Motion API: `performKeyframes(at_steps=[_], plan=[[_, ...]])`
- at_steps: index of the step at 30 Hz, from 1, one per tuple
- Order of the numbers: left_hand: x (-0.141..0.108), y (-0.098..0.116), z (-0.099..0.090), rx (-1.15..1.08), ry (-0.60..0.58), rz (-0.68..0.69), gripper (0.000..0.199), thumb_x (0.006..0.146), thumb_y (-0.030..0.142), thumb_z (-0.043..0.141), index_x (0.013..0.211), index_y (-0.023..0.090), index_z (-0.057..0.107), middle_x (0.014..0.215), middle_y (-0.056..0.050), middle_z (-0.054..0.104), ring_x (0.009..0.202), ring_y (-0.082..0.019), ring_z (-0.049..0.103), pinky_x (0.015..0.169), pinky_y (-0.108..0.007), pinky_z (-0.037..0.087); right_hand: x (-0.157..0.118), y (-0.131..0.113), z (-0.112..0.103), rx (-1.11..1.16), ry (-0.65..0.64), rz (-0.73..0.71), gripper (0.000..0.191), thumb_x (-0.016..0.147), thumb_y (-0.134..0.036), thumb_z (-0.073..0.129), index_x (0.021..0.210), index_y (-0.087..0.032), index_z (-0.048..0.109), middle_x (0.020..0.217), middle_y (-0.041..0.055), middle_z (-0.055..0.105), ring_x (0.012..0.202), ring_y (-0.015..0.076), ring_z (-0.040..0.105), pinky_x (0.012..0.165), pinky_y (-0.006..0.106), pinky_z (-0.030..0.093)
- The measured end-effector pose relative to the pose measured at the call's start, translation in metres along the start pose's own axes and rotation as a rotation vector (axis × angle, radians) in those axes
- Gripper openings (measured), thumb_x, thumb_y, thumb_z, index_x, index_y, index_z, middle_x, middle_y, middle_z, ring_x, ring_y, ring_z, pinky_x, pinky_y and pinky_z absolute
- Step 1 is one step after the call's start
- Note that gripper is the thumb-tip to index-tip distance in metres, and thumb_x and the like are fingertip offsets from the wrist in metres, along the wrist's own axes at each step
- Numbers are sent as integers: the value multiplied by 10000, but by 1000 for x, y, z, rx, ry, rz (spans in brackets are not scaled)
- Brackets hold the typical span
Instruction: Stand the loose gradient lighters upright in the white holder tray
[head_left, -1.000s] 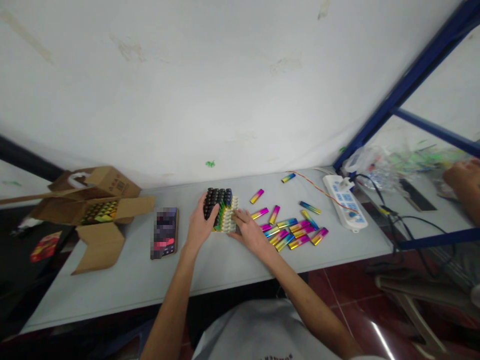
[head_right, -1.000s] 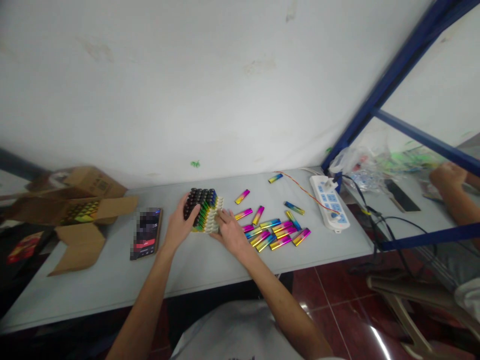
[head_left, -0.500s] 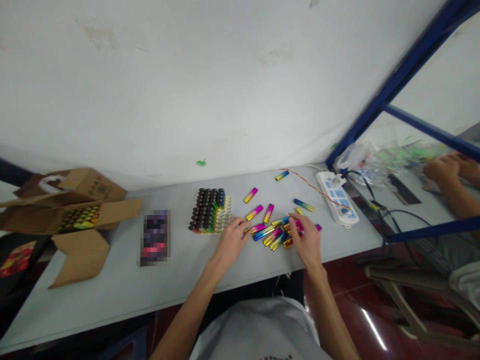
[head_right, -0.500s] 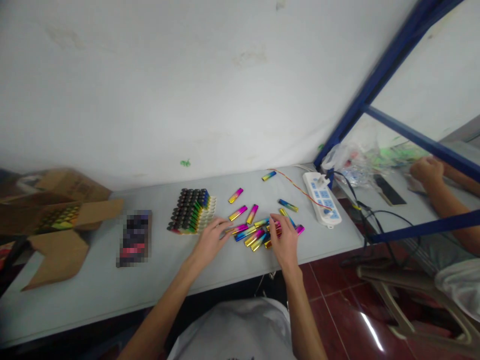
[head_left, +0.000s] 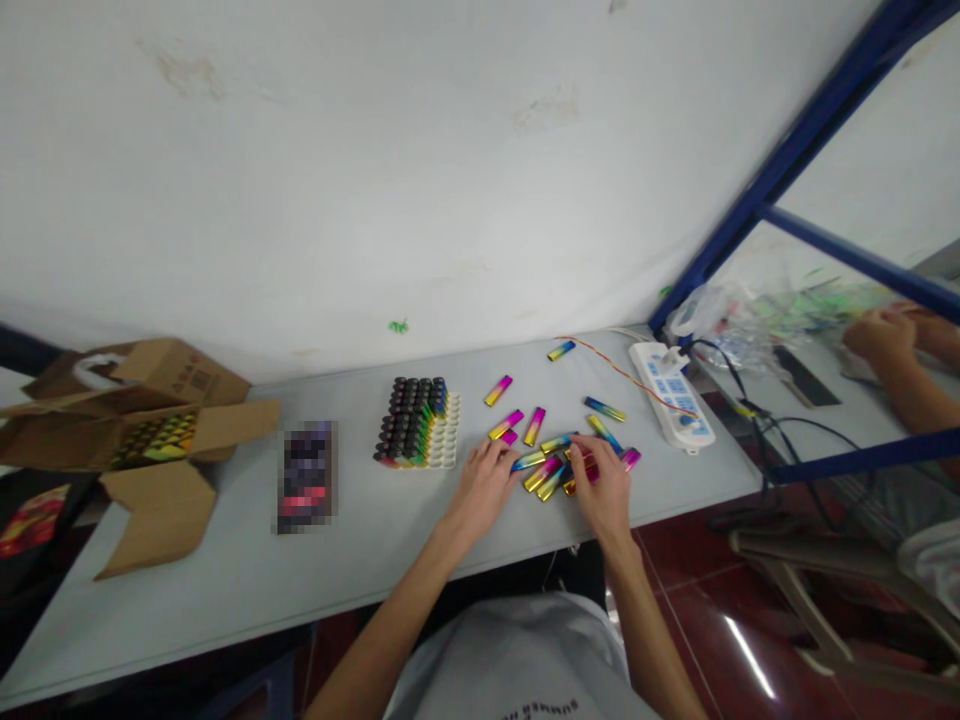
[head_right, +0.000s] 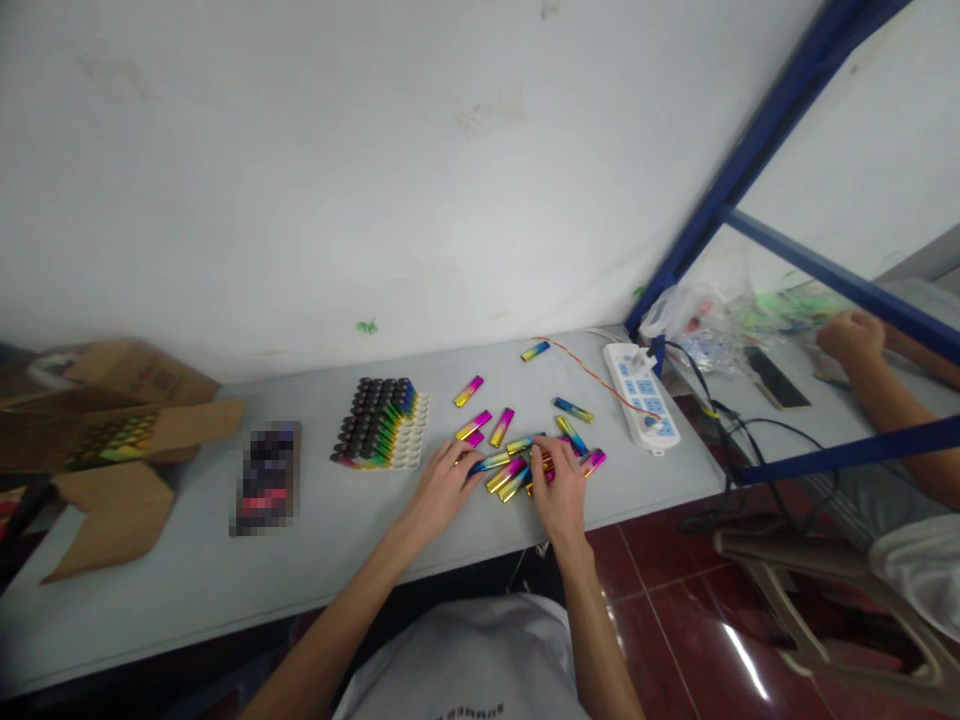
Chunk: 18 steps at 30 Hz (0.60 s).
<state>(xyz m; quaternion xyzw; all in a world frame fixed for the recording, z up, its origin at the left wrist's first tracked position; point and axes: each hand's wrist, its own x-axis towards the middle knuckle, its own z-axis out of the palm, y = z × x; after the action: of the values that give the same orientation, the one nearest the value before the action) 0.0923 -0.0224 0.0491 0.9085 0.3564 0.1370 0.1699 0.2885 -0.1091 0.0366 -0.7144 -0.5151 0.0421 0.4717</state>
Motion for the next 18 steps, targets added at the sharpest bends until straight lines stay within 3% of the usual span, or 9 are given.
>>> performKeyframes(at_steps=[4,8,12,18], plan=[[-4,-3,-12,-134,78,-29,186,968,230,645,1148,210,688,1149,-88,720,1113,-286,628,955,-452,488,-2,0,1,14,9,-8,283,1054,-384,505,1098,-198,713,1083,104,732,1039,264,687,938,444,535],[-9,-14,-26,-491,249,-130,214,925,237,684,1135,209,713,1077,-71,750,940,-214,672,850,-351,510,-3,-1,3,30,16,-1,272,1050,-377,513,1082,-197,715,1059,98,733,1004,259,688,906,429,540],[-9,-26,-42,-888,264,-251,266,862,360,758,1052,174,769,962,-71,744,779,-170,639,697,-281,497,-1,-10,9,74,-9,-14,251,1052,-346,510,1071,-198,713,1045,94,734,991,249,683,888,406,542],[-6,-26,-57,-1069,373,-303,378,887,536,722,916,160,728,985,-88,713,911,-191,649,781,-295,531,10,-31,26,119,-73,-79,231,1054,-308,501,1058,-208,710,1046,88,736,994,242,686,904,403,546]])
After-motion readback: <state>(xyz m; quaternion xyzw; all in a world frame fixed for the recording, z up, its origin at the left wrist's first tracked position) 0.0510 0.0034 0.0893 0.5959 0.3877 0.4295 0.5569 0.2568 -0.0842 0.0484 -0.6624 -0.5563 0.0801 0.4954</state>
